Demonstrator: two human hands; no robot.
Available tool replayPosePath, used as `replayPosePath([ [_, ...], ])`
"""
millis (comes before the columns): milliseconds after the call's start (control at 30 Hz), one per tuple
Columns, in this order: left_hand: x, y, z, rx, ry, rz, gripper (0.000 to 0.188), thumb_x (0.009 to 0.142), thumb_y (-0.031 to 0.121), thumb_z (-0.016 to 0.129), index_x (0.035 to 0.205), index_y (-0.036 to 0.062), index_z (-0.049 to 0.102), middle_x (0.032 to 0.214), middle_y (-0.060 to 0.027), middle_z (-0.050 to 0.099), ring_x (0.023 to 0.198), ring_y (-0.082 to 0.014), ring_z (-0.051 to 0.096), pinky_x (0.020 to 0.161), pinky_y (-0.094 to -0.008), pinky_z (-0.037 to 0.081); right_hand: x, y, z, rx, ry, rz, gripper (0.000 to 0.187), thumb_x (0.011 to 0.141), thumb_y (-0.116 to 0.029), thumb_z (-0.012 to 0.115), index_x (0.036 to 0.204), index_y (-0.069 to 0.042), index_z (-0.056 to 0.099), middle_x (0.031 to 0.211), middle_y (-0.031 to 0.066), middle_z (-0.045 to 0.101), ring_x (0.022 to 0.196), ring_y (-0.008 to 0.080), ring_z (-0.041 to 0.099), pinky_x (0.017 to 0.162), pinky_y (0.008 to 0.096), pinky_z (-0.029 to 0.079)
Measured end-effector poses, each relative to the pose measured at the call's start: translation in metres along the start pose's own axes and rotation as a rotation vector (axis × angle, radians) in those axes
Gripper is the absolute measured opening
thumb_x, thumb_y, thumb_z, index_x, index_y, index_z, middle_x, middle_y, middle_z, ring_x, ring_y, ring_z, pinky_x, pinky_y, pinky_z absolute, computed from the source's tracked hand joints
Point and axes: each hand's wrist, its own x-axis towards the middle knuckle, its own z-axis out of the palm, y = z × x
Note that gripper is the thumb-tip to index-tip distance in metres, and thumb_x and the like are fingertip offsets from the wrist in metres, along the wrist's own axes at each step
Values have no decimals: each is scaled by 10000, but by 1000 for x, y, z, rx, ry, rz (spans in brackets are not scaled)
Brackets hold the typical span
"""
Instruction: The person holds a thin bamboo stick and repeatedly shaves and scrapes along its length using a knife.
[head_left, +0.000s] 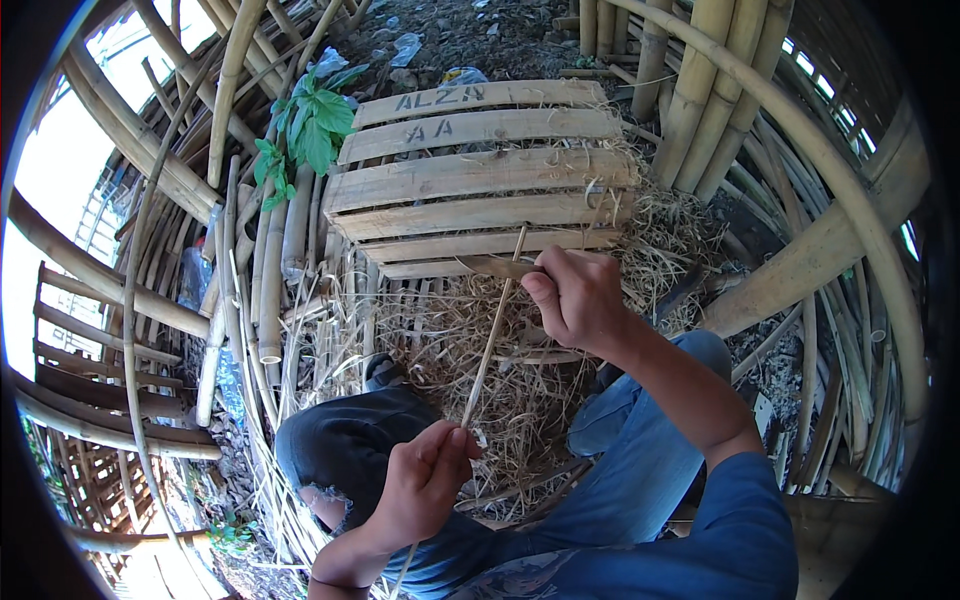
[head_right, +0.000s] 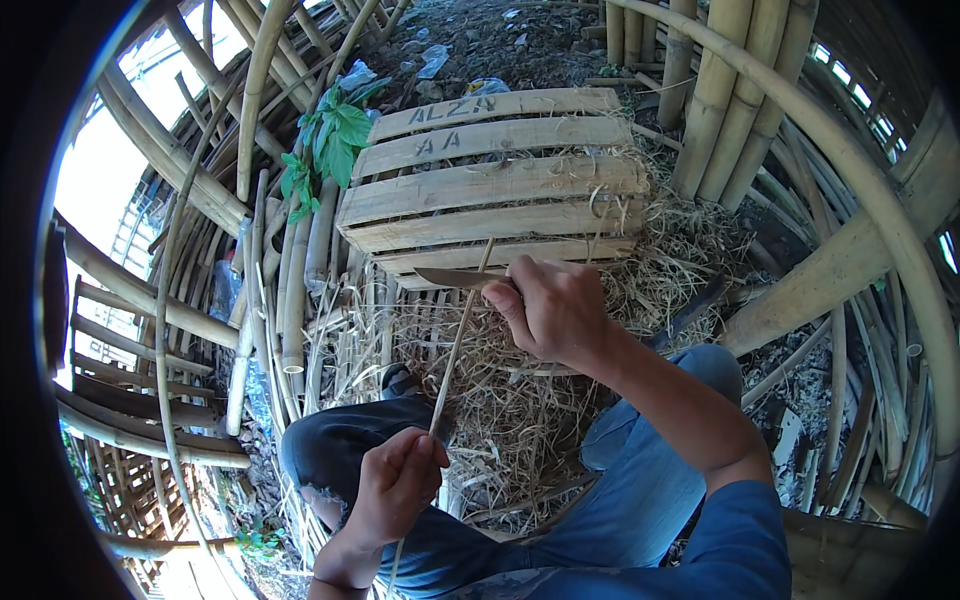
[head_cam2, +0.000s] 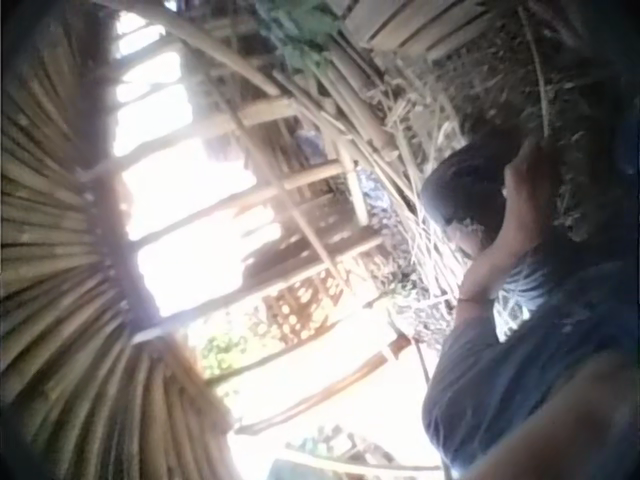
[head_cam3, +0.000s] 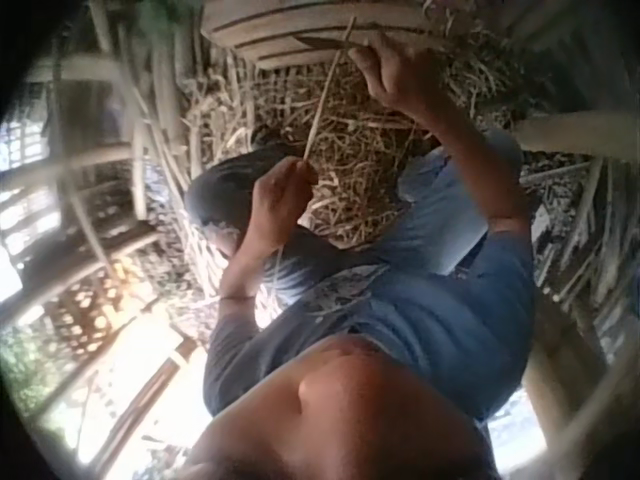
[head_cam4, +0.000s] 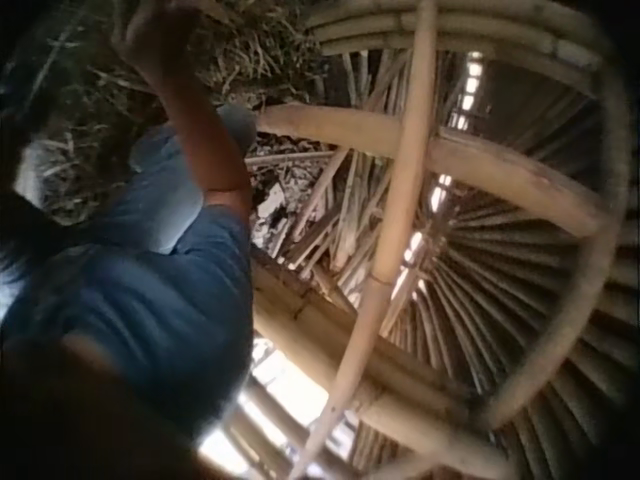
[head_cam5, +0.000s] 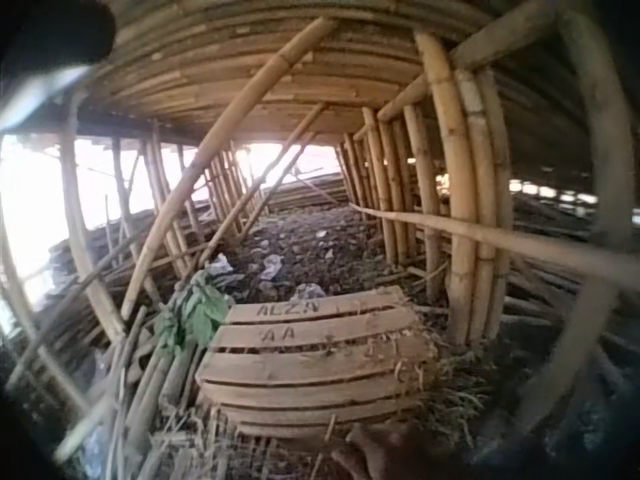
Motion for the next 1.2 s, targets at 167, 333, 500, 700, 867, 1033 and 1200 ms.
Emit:
replayPosePath([
  [167, -2, 2, 1, 42, 26, 33, 277, 1004, 189, 403, 850, -3, 530, 534, 36, 405, 444, -23, 333, 414, -198, 258, 1, 24, 4, -119, 72, -86, 389, 980, -305, 413, 660, -90, 462, 448, 22, 418, 370, 184, 472, 365, 339, 361],
  [333, -8, 7, -4, -96, -111, 23, 281, 1003, 203, 419, 863, -8, 539, 527, 38, 397, 428, -24, 302, 407, -201, 228, 21, 71, -17, -446, -139, 488, 469, 997, -357, 361, 608, -111, 453, 431, -22, 383, 352, 115, 389, 345, 297, 328],
  [500, 9, -1, -1, -112, 4, 32, 276, 1004, 189, 417, 895, -23, 557, 529, 45, 386, 445, -22, 298, 416, -199, 221, 11, 51, -22, 54, 364, 238, 487, 977, -411, 401, 617, -102, 512, 413, -14, 400, 338, 120, 418, 315, 309, 306],
  [700, 11, -3, 1, -68, 58, 64, 234, 988, 133, 452, 926, -48, 587, 545, 38, 422, 477, -22, 334, 436, -196, 252, -2, -22, -4, 136, -30, 49, 406, 952, -361, 480, 653, -88, 500, 452, 27, 474, 381, 172, 520, 361, 327, 377],
  [867, 8, -4, 6, 189, 199, 247, 176, 950, 35, 493, 907, -81, 618, 560, 23, 466, 502, -19, 382, 451, -190, 287, 0, -17, -5, 43, -40, -53, 383, 938, -355, 513, 677, -76, 493, 459, 55, 484, 395, 209, 545, 362, 332, 392],
  [1033, 6, -6, 6, 285, 233, 276, 132, 927, 6, 516, 900, -70, 621, 538, 7, 444, 493, -16, 369, 431, -200, 278, 4, 5, -5, -116, 39, -111, 408, 945, -382, 491, 672, -79, 488, 446, 34, 465, 387, 192, 534, 351, 320, 392],
  [1200, 3, -8, 5, 380, 271, 336, 96, 909, -8, 541, 890, -56, 622, 522, -19, 436, 474, -26, 374, 416, -214, 283, 9, 38, -7, -356, -117, 292, 514, 970, -460, 385, 625, -90, 478, 428, 9, 415, 357, 134, 448, 336, 276, 359],
])
